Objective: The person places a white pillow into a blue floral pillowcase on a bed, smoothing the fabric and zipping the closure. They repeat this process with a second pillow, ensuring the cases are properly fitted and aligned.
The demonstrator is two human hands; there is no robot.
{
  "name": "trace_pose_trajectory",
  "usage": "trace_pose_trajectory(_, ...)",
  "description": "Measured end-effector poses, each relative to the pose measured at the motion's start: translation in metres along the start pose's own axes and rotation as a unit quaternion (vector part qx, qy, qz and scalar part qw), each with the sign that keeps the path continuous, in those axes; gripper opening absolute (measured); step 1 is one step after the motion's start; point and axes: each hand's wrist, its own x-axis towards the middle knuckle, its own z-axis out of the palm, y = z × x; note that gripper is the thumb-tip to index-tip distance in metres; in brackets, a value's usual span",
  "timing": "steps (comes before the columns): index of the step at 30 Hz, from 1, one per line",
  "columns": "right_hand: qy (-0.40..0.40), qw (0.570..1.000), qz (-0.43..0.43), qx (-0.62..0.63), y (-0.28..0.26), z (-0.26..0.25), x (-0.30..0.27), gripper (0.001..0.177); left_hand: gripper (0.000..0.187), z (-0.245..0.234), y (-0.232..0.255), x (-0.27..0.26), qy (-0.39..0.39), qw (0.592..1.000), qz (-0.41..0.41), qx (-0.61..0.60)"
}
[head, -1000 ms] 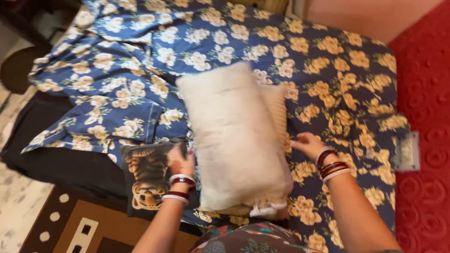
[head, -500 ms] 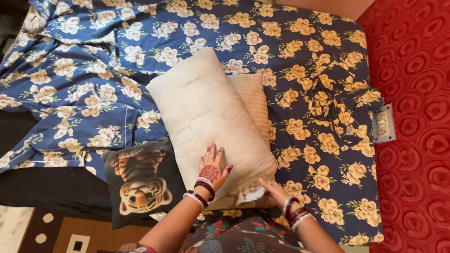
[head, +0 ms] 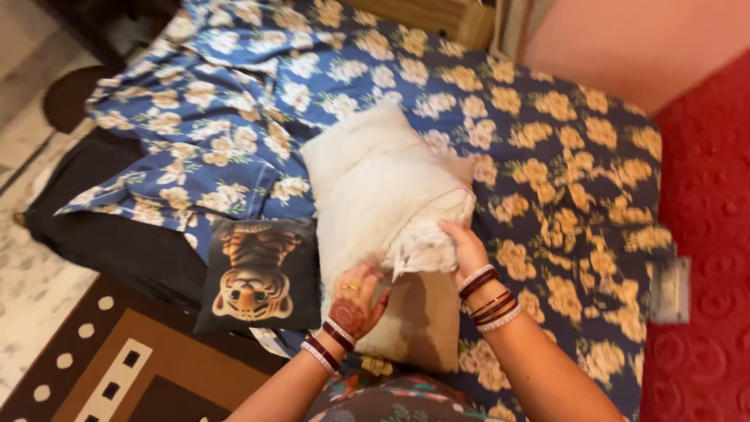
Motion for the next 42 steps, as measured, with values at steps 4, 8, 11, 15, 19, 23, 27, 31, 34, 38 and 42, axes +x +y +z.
trace_pose_trajectory(4,-0.031,0.999,-0.004,0.028,-0.023,0.033,0.018,0.03,0.044,0.006,0.001,0.016,0.113,0.978,0.139,0.103)
trace_pose_trajectory(8,-0.107,0.993,-0.043,0.018,-0.051,0.087,0.0,0.031,0.037,-0.028,0.008,0.049,0.26,0.938,0.13,0.188)
trace_pose_trajectory(11,-0.172,0.983,-0.062,0.004,-0.103,0.14,-0.04,0.031,0.022,-0.103,0.032,0.081,0.355,0.893,0.117,0.251)
trace_pose_trajectory(15,-0.296,0.946,-0.129,-0.005,-0.188,0.201,-0.091,0.021,0.024,-0.235,0.103,0.134,0.408,0.876,0.129,0.221)
trace_pose_trajectory(19,-0.305,0.922,-0.237,0.013,-0.248,0.209,-0.116,0.018,0.026,-0.32,0.163,0.163,0.362,0.907,0.177,0.12)
trace_pose_trajectory(23,-0.317,0.909,-0.266,0.039,-0.243,0.188,-0.075,0.012,0.03,-0.312,0.164,0.18,0.265,0.949,0.162,0.05)
trace_pose_trajectory(27,-0.174,0.972,-0.148,0.046,-0.193,0.132,-0.023,0.009,0.011,-0.242,0.126,0.197,0.12,0.984,0.135,0.008)
trace_pose_trajectory(31,-0.195,0.962,-0.188,0.029,-0.192,0.09,-0.035,0.014,0.013,-0.196,0.12,0.193,0.086,0.978,0.156,-0.112)
trace_pose_trajectory(34,-0.193,0.96,-0.203,0.023,-0.207,0.081,-0.079,0.025,0.016,-0.196,0.135,0.19,0.054,0.972,0.187,-0.134)
trace_pose_trajectory(38,-0.194,0.894,-0.376,-0.145,-0.197,0.08,-0.131,0.055,0.018,-0.196,0.163,0.178,0.036,0.975,0.17,-0.139)
trace_pose_trajectory(42,-0.075,0.456,-0.609,-0.645,-0.193,0.076,-0.154,0.073,0.03,-0.195,0.177,0.164,0.024,0.97,0.188,-0.152)
